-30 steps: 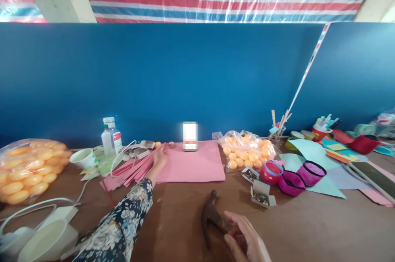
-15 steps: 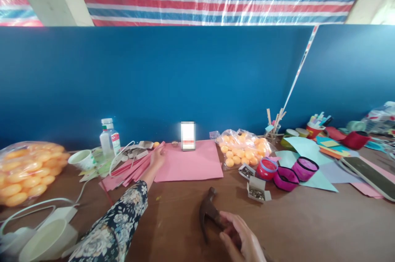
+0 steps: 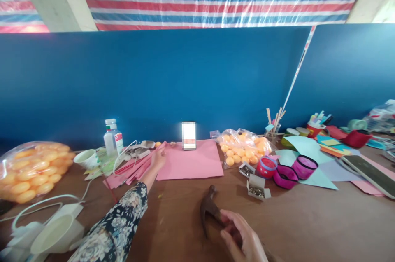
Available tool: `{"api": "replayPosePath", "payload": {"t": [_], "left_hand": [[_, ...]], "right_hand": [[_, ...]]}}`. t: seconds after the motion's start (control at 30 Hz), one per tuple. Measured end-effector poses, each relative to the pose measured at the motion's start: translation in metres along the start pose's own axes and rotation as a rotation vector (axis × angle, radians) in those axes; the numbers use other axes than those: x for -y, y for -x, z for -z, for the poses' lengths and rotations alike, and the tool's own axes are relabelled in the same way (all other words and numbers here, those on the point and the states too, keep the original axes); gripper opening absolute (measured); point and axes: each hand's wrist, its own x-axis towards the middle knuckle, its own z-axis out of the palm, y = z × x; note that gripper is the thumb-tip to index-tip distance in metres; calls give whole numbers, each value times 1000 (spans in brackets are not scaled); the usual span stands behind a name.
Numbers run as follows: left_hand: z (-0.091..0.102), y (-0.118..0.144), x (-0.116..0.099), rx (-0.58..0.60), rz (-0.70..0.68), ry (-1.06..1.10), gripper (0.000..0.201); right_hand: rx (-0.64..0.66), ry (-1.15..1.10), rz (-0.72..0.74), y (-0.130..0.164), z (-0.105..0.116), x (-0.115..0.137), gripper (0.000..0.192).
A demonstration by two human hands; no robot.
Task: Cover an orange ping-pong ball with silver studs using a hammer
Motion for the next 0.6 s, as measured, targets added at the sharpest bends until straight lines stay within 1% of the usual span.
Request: {"api": "replayPosePath", "payload": {"t": [0.17, 0.4, 0.5, 0.6], "left_hand": [[3, 2, -3, 12, -2, 5, 33], [9, 11, -17, 56, -29, 68, 32], [10, 21, -24, 71, -37, 120, 29], [9, 41, -36, 102, -78, 196, 29]], "right_hand": [[-14, -7, 1, 2, 2, 2, 30], [-20, -25, -32, 4, 7, 10, 28], [-37, -15, -57, 2, 17, 13, 28], [-60, 26, -67, -4, 33, 14, 29]]}}
